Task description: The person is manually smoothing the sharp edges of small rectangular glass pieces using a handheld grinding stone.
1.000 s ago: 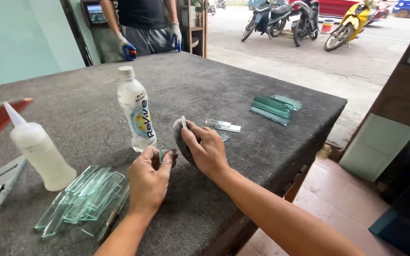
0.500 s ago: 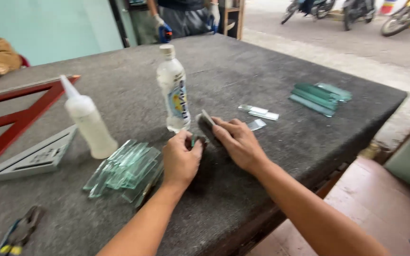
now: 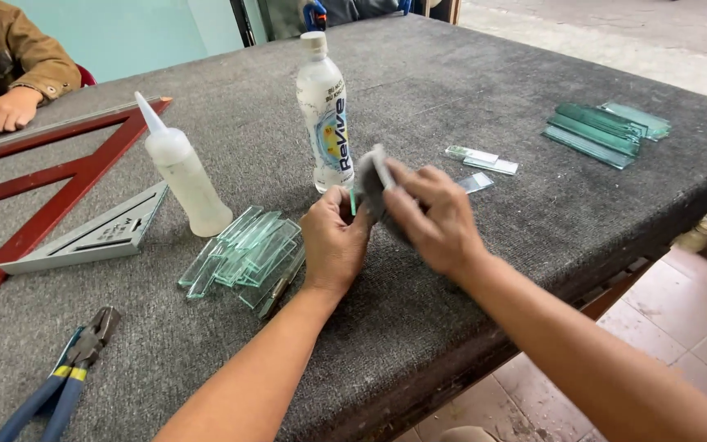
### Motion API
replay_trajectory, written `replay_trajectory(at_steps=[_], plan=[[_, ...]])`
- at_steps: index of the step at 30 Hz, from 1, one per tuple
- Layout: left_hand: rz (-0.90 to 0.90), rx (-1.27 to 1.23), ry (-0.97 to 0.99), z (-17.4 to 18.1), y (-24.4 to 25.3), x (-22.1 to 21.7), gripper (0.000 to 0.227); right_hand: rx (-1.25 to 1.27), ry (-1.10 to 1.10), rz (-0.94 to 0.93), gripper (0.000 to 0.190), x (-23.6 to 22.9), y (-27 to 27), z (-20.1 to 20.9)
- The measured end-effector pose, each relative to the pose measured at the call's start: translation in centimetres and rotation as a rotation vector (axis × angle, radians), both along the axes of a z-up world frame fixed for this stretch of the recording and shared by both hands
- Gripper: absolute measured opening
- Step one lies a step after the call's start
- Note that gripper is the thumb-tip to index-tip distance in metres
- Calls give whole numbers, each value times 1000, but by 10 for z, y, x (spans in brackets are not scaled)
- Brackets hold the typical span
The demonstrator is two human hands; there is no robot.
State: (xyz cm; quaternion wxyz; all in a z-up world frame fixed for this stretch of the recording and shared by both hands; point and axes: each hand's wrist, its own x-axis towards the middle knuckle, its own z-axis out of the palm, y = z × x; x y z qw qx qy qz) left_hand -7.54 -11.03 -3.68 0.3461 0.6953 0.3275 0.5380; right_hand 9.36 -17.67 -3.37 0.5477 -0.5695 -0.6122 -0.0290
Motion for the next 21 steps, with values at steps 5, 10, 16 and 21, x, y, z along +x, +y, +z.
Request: replay_trajectory(at_steps=[5, 10, 16, 21], plan=[[29, 38, -41, 0, -3, -12, 26, -149, 27, -188, 56, 0, 7, 7], [8, 70, 12, -8, 1, -2, 28, 96, -104, 2, 55, -5, -9, 7], [12, 121, 48, -5, -1, -8, 24, 55, -70, -133, 53, 5, -8, 2], [-16, 175, 54, 14, -20, -17, 17, 305, -264, 140, 55, -16, -9, 3]])
